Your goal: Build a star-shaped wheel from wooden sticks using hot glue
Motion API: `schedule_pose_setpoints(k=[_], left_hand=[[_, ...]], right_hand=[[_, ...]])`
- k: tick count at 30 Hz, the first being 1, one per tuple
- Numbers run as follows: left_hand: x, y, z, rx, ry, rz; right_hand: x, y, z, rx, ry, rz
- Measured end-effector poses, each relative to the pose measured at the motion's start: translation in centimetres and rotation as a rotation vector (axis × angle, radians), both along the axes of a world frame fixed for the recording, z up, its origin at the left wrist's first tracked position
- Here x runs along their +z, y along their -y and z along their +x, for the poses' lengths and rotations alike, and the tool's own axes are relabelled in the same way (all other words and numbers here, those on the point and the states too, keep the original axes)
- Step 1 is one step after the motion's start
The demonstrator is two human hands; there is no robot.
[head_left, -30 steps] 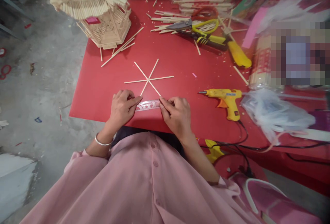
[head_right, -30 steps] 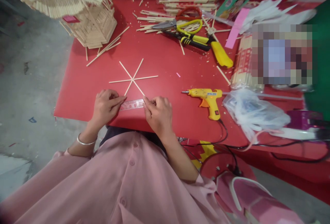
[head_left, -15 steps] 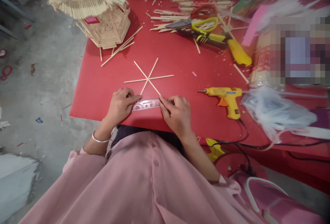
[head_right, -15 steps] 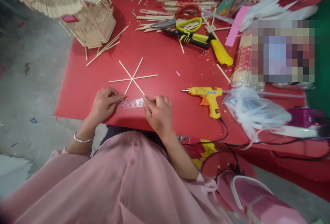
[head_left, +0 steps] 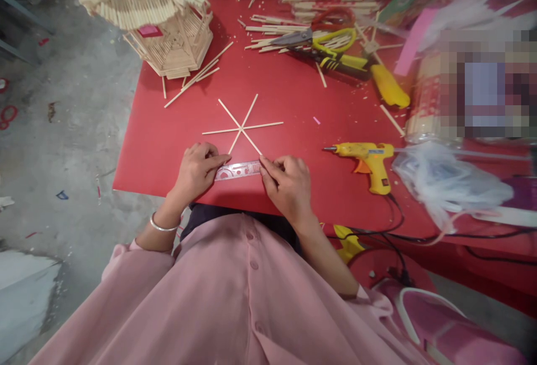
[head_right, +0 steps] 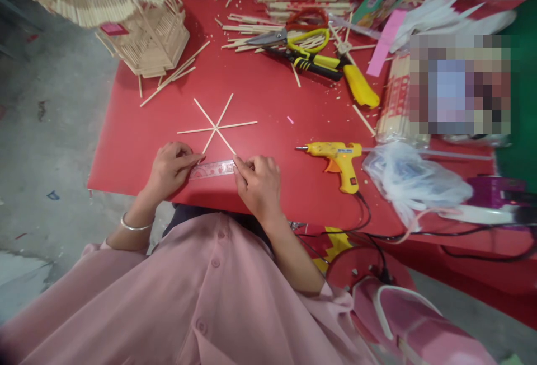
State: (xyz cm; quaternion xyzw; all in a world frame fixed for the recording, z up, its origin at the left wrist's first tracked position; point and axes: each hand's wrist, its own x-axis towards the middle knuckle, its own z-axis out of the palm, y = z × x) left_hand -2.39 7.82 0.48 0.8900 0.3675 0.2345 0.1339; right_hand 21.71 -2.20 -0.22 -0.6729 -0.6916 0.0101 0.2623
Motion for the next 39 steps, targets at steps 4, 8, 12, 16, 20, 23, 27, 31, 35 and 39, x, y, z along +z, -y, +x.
schedule_pose_setpoints(k=[4, 8, 12, 16, 20, 23, 27, 31, 35, 39], left_hand=[[-0.11, 0.02, 0.04, 0.0, 0.01, -0.006], [-0.12, 0.03, 0.09, 0.002, 0.025, 0.008], [-0.04, 0.03, 0.15, 0.002, 0.02, 0.022], [0.02, 0.01, 0.17, -0.004, 0.03, 0.032], [0.12, -0.14, 0.17, -0.009, 0.015, 0.015], [0.15, -0.28, 0.14, -0.018, 0.006, 0.019], [0.12, -0.32, 0.11, -0.017, 0.009, 0.023], [0.23, -0.15, 0.26, 0.0, 0.01, -0.011], [0.37, 0.05, 0.49, 0.028, 0.013, -0.023], [0.29, 0.09, 0.55, 0.031, 0.021, -0.007]], right_hand=[[0.07, -0.02, -0.01, -0.003, 0.012, -0.001], [0.06, -0.03, -0.02, -0.009, 0.01, -0.026], [0.04, -0.02, -0.02, -0.013, 0.0, -0.022], [0.08, -0.01, 0.02, -0.009, 0.0, -0.026], [0.06, -0.04, 0.05, -0.01, 0.006, -0.031], [-0.01, -0.06, 0.07, -0.01, 0.003, -0.04], [-0.02, 0.0, 0.05, -0.011, -0.007, -0.043], [0.03, 0.04, 0.01, -0.013, 0.0, -0.043], [0.0, 0.0, 0.0, -0.022, -0.004, -0.045], [-0.04, -0.02, 0.0, -0.013, -0.001, -0.027]])
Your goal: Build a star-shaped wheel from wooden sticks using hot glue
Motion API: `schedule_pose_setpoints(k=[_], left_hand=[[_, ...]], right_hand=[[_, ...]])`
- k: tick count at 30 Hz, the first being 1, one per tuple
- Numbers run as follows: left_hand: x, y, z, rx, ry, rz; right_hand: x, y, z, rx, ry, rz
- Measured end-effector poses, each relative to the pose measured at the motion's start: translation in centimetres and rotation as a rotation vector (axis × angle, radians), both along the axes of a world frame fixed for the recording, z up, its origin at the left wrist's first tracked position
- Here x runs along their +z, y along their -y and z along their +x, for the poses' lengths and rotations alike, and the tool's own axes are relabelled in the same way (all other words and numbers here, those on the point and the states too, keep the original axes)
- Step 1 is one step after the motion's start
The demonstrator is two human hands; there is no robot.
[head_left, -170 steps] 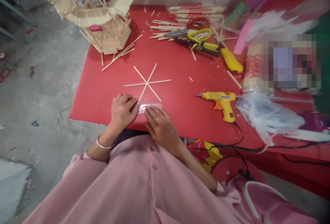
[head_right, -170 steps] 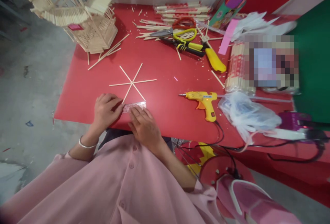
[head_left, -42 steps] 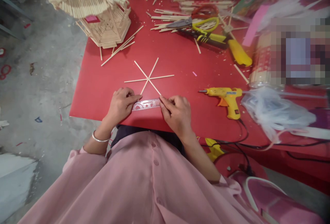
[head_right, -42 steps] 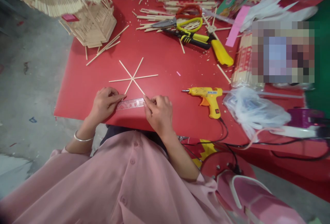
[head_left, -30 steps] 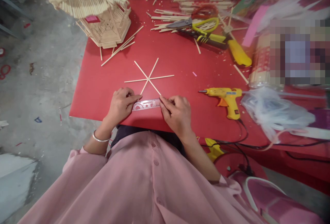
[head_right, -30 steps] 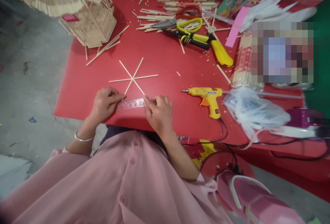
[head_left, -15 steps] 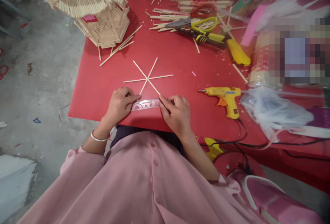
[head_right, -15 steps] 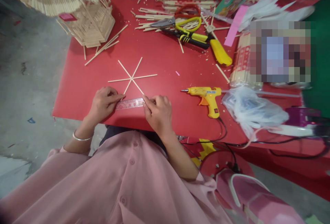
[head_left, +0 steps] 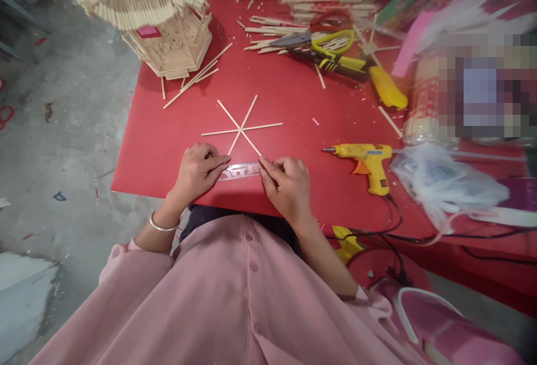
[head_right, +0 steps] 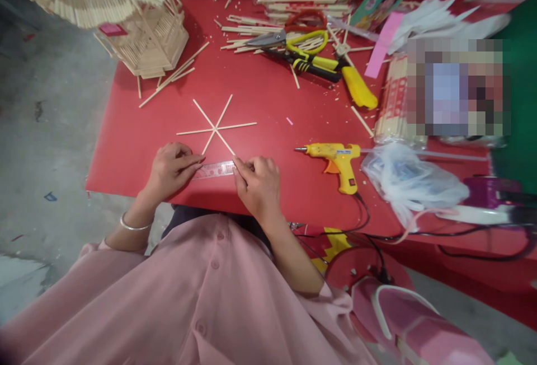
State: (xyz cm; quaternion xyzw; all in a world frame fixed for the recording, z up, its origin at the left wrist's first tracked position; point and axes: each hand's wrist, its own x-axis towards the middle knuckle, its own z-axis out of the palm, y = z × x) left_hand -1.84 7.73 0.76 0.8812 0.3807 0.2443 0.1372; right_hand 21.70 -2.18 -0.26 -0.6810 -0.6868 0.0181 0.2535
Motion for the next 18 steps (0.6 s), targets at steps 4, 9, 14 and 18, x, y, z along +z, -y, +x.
schedule_pose_setpoints(k=[4, 9, 14, 18], left_hand=[[-0.07, -0.04, -0.02, -0.001, 0.001, 0.008], [-0.1, -0.04, -0.03, 0.004, -0.002, 0.007], [-0.14, -0.03, -0.03, 0.002, 0.0, 0.022], [-0.17, 0.0, -0.02, 0.005, -0.004, 0.009]], right_hand=[[0.06, 0.02, -0.07, -0.018, 0.007, -0.013], [0.04, -0.02, -0.04, -0.005, 0.013, 0.004], [-0.02, 0.01, 0.0, -0.014, -0.006, -0.021], [0.02, 0.06, 0.01, 0.001, 0.006, -0.004]])
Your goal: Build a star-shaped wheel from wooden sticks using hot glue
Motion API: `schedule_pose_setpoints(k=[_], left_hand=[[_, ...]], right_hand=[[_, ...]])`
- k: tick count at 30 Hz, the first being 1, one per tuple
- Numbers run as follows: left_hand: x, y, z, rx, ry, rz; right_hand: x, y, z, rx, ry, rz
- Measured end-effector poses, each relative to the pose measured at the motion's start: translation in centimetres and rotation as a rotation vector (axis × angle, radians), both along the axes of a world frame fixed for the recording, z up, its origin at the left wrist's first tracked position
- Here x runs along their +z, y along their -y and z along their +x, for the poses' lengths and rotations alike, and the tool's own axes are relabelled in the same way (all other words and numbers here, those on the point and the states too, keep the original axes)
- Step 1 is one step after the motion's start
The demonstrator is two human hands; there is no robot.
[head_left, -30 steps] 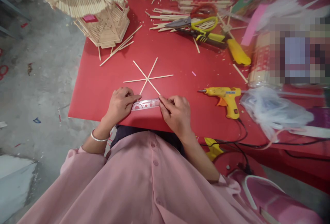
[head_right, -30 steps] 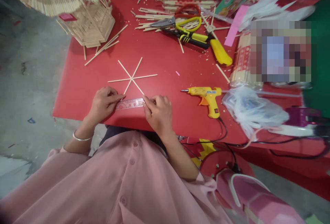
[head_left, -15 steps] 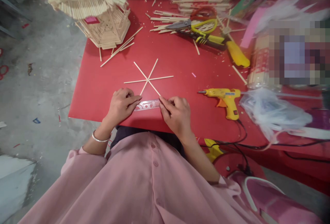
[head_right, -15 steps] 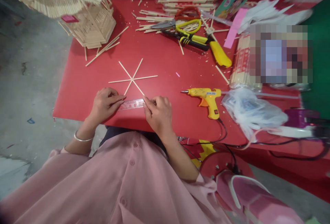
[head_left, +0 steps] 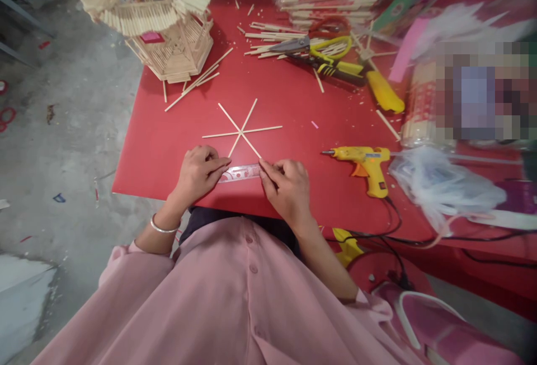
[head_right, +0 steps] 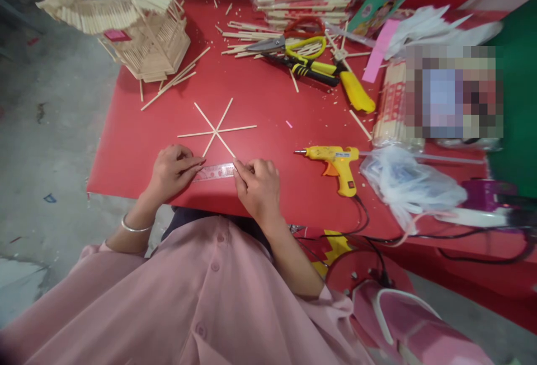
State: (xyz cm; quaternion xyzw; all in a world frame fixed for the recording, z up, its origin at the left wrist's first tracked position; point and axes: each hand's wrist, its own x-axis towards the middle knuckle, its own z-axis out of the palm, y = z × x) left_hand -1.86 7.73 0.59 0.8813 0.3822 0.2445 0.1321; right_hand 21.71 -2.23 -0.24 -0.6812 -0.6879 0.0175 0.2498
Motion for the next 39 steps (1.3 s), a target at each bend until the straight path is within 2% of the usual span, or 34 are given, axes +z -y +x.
schedule_pose_setpoints(k=[18, 29, 39], left_hand=[[-0.12, 0.03, 0.0, 0.008, 0.007, -0.004], [-0.33, 0.04, 0.1, -0.007, 0.04, 0.048], [-0.49, 0.17, 0.2, 0.003, 0.025, 0.023]], right_hand=[[-0.02, -0.08, 0.09, 0.009, -0.016, -0.018], [-0.14, -0.05, 0.26, 0.033, 0.012, 0.023], [0.06, -0.04, 0.29, 0.045, 0.009, 0.049]])
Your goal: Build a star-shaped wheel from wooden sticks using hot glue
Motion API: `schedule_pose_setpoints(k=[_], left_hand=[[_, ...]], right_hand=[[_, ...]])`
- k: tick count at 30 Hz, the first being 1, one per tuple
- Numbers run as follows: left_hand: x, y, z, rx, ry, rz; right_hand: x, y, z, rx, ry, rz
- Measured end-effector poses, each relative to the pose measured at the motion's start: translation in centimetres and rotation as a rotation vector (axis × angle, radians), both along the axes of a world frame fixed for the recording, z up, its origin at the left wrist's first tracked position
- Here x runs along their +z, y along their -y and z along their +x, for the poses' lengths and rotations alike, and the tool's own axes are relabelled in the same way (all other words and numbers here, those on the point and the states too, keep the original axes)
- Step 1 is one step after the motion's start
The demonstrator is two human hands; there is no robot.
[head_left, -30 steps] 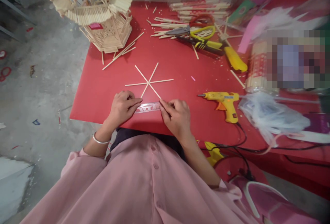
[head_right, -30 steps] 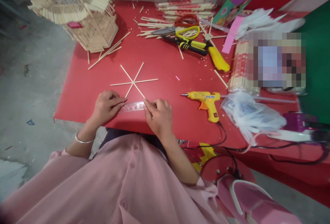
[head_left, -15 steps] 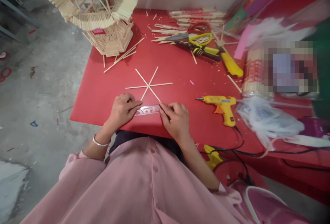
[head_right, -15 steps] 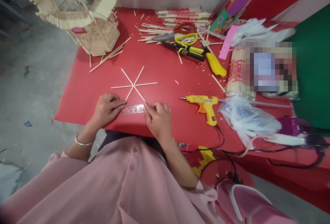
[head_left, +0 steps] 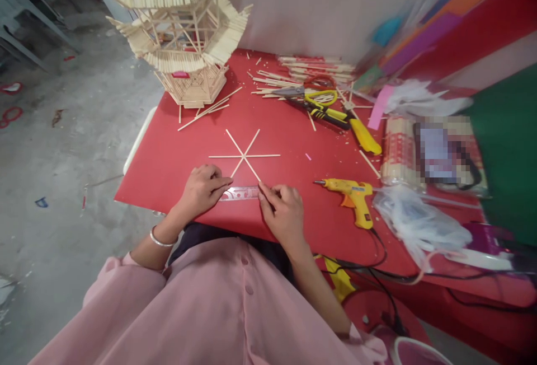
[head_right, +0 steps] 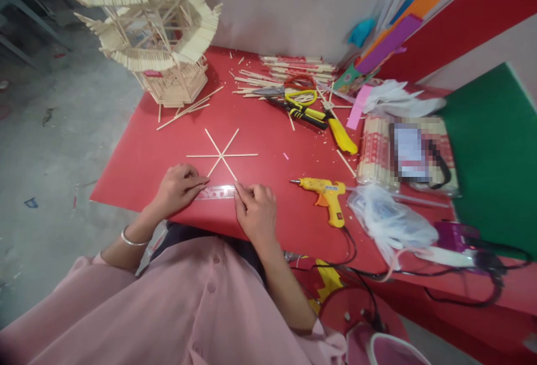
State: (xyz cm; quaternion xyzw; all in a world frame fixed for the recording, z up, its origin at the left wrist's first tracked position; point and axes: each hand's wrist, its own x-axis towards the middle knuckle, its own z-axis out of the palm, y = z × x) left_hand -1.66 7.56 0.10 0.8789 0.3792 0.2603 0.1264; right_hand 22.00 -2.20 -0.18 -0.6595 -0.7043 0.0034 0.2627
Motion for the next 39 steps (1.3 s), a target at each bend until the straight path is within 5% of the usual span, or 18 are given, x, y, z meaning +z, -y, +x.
schedule_pose_setpoints(k=[39], left_hand=[[0.06, 0.03, 0.09, 0.001, 0.01, -0.012]], right_hand=[[-0.47, 0.14, 0.08, -0.01, -0.015, -0.018]])
